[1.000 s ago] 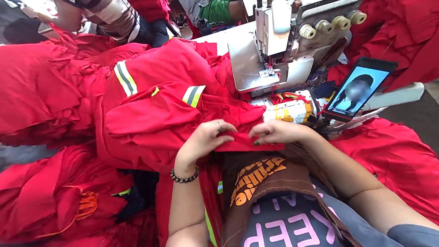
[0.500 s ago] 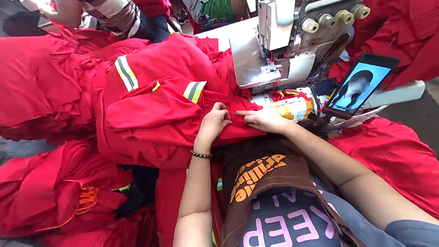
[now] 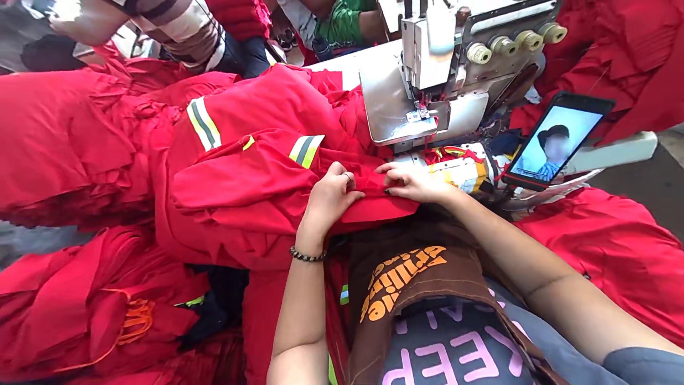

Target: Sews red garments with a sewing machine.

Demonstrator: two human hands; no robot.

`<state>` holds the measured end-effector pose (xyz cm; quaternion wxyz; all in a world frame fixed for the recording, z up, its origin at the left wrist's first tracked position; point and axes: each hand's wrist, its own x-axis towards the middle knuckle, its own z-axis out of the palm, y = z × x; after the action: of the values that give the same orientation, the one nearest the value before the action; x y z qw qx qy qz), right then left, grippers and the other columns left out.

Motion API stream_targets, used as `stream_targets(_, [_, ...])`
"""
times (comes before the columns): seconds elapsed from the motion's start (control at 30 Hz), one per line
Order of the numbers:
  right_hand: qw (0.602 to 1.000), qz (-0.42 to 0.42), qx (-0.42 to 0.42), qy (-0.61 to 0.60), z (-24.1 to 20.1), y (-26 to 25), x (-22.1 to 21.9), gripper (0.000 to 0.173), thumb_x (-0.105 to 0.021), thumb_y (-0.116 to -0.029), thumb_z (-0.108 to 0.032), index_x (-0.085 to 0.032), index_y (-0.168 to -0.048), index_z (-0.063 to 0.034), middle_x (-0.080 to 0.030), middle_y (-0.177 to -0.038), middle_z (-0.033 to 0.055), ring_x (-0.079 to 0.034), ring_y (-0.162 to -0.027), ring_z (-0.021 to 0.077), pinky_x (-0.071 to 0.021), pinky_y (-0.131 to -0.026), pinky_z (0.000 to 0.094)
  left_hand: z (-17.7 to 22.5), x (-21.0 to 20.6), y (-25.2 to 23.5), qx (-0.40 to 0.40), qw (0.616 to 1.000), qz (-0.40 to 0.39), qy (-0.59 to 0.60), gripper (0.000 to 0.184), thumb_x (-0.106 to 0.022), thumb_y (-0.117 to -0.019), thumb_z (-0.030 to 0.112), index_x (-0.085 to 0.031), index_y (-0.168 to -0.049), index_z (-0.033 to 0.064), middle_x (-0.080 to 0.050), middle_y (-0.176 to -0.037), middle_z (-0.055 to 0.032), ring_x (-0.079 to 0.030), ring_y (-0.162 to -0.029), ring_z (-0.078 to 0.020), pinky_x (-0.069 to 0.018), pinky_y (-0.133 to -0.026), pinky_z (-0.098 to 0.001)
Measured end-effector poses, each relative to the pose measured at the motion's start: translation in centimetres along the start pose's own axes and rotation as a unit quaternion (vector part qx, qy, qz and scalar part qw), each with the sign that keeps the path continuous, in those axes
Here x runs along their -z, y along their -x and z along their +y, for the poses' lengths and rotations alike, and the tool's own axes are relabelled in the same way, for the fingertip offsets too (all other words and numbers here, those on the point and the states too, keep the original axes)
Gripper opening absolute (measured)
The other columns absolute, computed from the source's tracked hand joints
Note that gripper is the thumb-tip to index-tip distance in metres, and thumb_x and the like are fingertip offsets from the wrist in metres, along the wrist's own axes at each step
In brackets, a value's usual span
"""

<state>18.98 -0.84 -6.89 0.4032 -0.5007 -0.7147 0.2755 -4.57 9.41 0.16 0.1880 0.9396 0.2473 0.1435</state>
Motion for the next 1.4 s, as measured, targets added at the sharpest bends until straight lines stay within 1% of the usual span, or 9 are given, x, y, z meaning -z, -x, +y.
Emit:
stream_targets(0.2, [0.994,0.082,0.013,-0.07,-4.1,0.3,2.6,0.008,-0.074,-0.0884,-0.009,-0.075,-0.094,-0.0028,-0.067,-0.105,0.009,-0.064,-0.099,0.0117,-0.0552,-0.087,0.0251,2.6,4.1,1.2,-0.09,0.989,0.083,0.08,0.015,-0.081,-0.0836,0.014,-0.068,-0.082,0.0052,-0.062,-0.101,-0.0089,-0.062,-0.088,-0.0126,-0.0552,-0.076,-0.0266])
stream_targets(0.57, [0.97,0.227,0.021,0.083,-8.6,0.2,2.7,0.007,-0.075,-0.0867,-0.009,-0.071,-0.089,-0.0044,-0.067,-0.089,0.0063,-0.064,-0.081,0.0123,-0.0548,-0.072,0.0262,4.5,5.6,1.9,-0.106,0.977,0.173,0.064,0.015,-0.078,-0.0819,0.007,-0.064,-0.08,0.0016,-0.063,-0.102,-0.0115,-0.063,-0.089,-0.0118,-0.055,-0.076,-0.0228])
stream_targets(0.77, [0.961,0.259,-0.018,0.098,-8.8,0.1,2.0,0.013,-0.075,-0.0867,-0.011,-0.065,-0.085,-0.0037,-0.062,-0.083,0.0079,-0.062,-0.075,0.0153,-0.053,-0.066,0.0297,4.7,5.6,2.1,-0.101,0.976,0.188,0.032,0.012,-0.077,-0.0844,0.003,-0.066,-0.089,-0.0004,-0.068,-0.096,-0.0124,-0.067,-0.092,-0.0172,-0.0575,-0.081,-0.0304])
stream_targets(0.9, [0.951,0.279,-0.063,0.12,-8.5,0.0,2.0,0.02,-0.074,-0.0902,-0.014,-0.067,-0.107,-0.0065,-0.064,-0.078,0.0055,-0.06,-0.064,0.0172,-0.0524,-0.057,0.0365,5.2,5.9,0.6,-0.067,0.972,0.189,-0.126,0.018,-0.072,-0.0954,0.017,-0.075,-0.107,0.0043,-0.068,-0.1,-0.0168,-0.067,-0.085,-0.0315,-0.0553,-0.071,-0.0468])
stream_targets(1.0, [0.947,0.292,-0.055,0.126,-7.2,-0.1,2.9,0.014,-0.069,-0.0954,-0.014,-0.076,-0.107,-0.0096,-0.074,-0.093,0.0062,-0.071,-0.083,0.0187,-0.0585,-0.075,0.0418,5.5,6.5,-2.4,-0.053,0.969,0.206,-0.126,0.018,-0.07,-0.0973,0.024,-0.074,-0.104,0.0068,-0.063,-0.114,-0.0178,-0.057,-0.111,-0.0389,-0.0442,-0.094,-0.0574])
stream_targets(1.07, [0.947,0.307,-0.072,0.055,-6.4,-0.2,4.0,0.013,-0.067,-0.0976,-0.013,-0.076,-0.105,-0.0081,-0.075,-0.096,0.0054,-0.07,-0.086,0.0133,-0.0585,-0.08,0.0368,5.4,6.5,-6.3,-0.044,0.974,0.22,-0.042,0.014,-0.068,-0.0975,0.017,-0.07,-0.104,0.0049,-0.063,-0.122,-0.0163,-0.057,-0.12,-0.033,-0.0427,-0.104,-0.0527])
stream_targets(1.23, [0.916,0.344,-0.163,-0.124,-3.6,0.9,6.2,0.012,-0.066,-0.0967,-0.012,-0.07,-0.104,-0.0041,-0.068,-0.08,0.002,-0.061,-0.067,0.0054,-0.0536,-0.064,0.0246,6.4,0.7,-16.9,0.058,0.978,0.183,0.081,0.02,-0.059,-0.0994,0.009,-0.067,-0.116,0.0002,-0.07,-0.112,-0.0185,-0.067,-0.109,-0.0329,-0.0513,-0.097,-0.0539])
stream_targets(1.3, [0.907,0.328,-0.211,-0.157,-2.7,2.9,5.6,0.012,-0.066,-0.0982,-0.014,-0.068,-0.105,-0.0046,-0.065,-0.074,0.0045,-0.057,-0.058,0.0093,-0.0503,-0.054,0.0274,6.6,-2.3,-17.8,0.106,0.983,0.138,0.058,0.026,-0.063,-0.0967,0.012,-0.068,-0.12,0.0028,-0.072,-0.111,-0.0187,-0.066,-0.109,-0.038,-0.0459,-0.099,-0.0628])
stream_targets(1.4, [0.884,0.31,-0.254,-0.24,-2.5,5.2,4.7,0.008,-0.068,-0.095,-0.006,-0.068,-0.102,-0.0022,-0.064,-0.071,0.0019,-0.059,-0.062,0.0072,-0.053,-0.061,0.0269,8.0,-3.9,-15.0,0.106,0.988,0.108,0.044,0.034,-0.069,-0.0913,0.01,-0.058,-0.123,0.0061,-0.069,-0.094,-0.0152,-0.066,-0.094,-0.0377,-0.0471,-0.088,-0.0633])
